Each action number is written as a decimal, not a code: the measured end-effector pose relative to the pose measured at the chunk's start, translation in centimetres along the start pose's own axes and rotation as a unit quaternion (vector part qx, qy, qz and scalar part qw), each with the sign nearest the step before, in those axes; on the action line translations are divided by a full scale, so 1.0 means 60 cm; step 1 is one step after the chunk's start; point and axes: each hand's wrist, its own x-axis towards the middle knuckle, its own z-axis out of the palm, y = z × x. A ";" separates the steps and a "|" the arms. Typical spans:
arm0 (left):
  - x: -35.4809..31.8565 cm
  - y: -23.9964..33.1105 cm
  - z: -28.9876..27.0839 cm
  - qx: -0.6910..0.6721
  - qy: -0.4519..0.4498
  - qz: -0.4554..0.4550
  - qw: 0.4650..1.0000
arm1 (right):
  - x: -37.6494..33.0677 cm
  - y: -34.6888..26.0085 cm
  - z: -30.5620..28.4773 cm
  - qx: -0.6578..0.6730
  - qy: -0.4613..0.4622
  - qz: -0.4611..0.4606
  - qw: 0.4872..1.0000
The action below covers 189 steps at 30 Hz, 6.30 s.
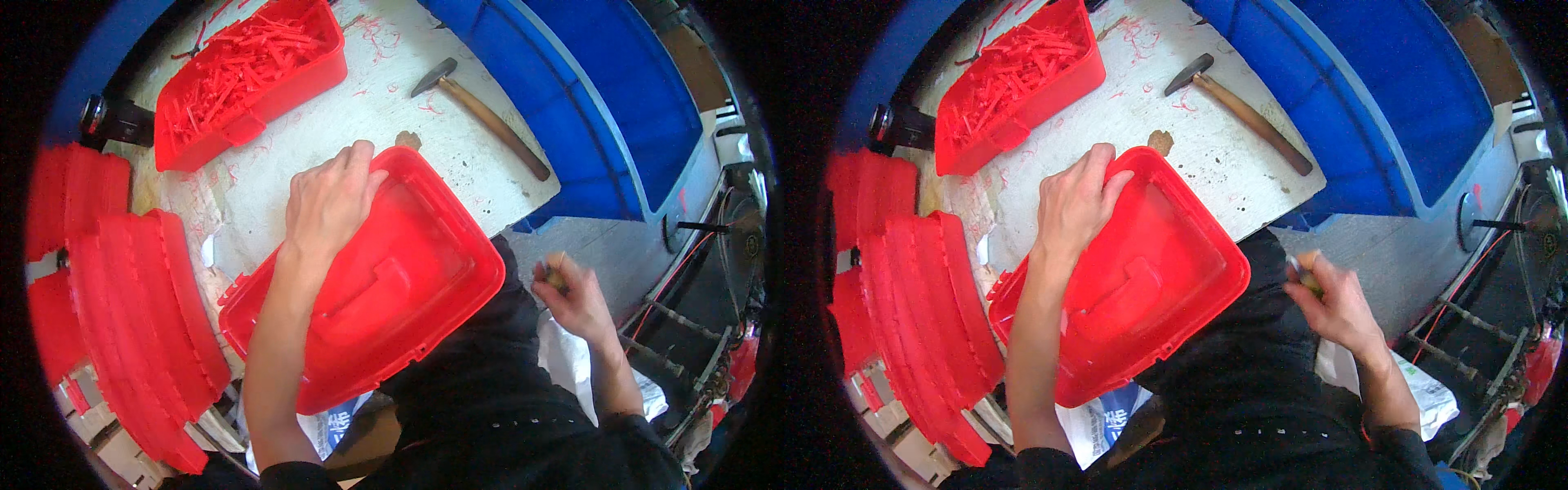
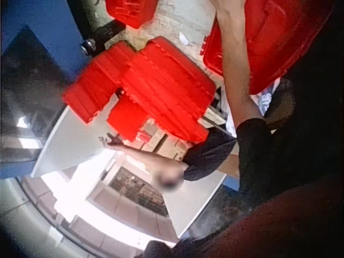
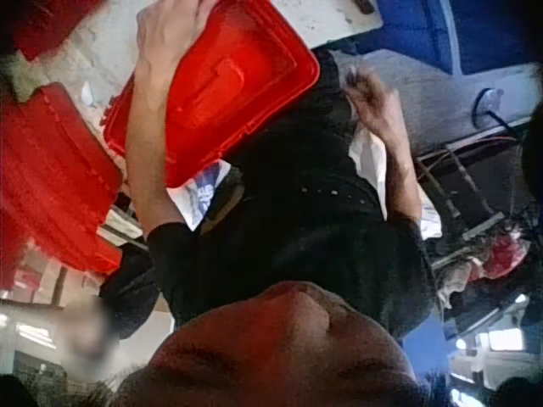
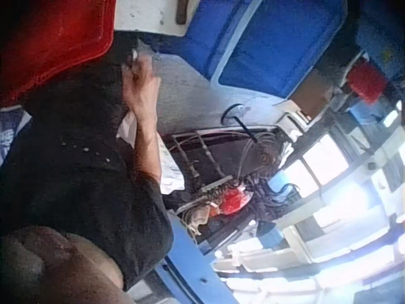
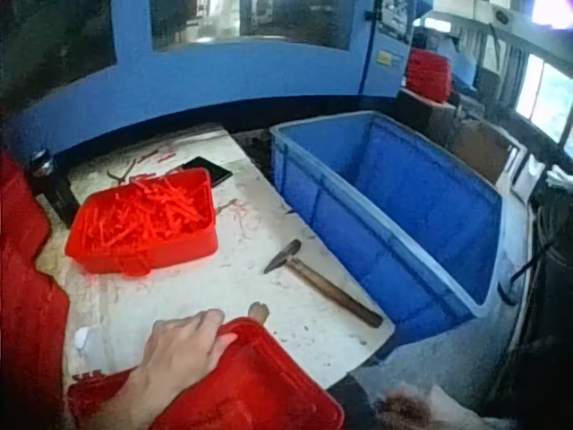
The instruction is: The person repeatedly picks up red plastic containers and uses a small metal tool to scrape and trim excess plastic from the rims and edges. Trimmed plastic pieces are collected in a nearby red bin. The person works one container at a time, rotating it to access different edges before placing it aside.
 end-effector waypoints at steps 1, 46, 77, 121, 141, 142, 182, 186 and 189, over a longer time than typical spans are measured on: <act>0.000 -0.001 0.002 0.004 -0.005 -0.004 1.000 | 0.014 -0.007 0.009 0.028 0.042 -0.023 0.998; -1.005 -0.134 -0.005 0.074 -0.383 -0.594 0.704 | 0.462 -0.052 0.077 -0.038 0.094 -0.171 0.980; -0.821 0.032 -0.214 0.254 -0.272 -0.633 0.679 | 0.089 -0.198 0.078 -0.070 0.030 -0.364 0.928; -0.159 -0.184 -0.084 -0.325 -0.012 -0.229 0.917 | 0.203 -0.256 0.192 0.000 -0.296 -0.198 0.935; -0.057 -0.163 -0.035 -0.349 -0.098 -0.084 0.928 | 0.167 -0.245 0.168 -0.058 -0.156 -0.059 0.984; -0.055 -0.162 -0.036 -0.347 -0.099 -0.091 0.928 | 0.174 -0.251 0.167 -0.076 -0.173 -0.079 0.979; -0.002 0.041 -0.041 -0.108 -0.200 -0.171 0.959 | 0.472 -0.116 0.063 -0.381 -0.074 -0.140 0.911; -0.026 0.057 -0.045 -0.104 -0.191 -0.217 0.951 | 0.478 -0.130 0.098 -0.428 -0.091 -0.193 0.878; -0.043 0.066 -0.053 -0.115 -0.182 -0.277 0.937 | 0.477 -0.155 0.088 -0.444 -0.095 -0.222 0.863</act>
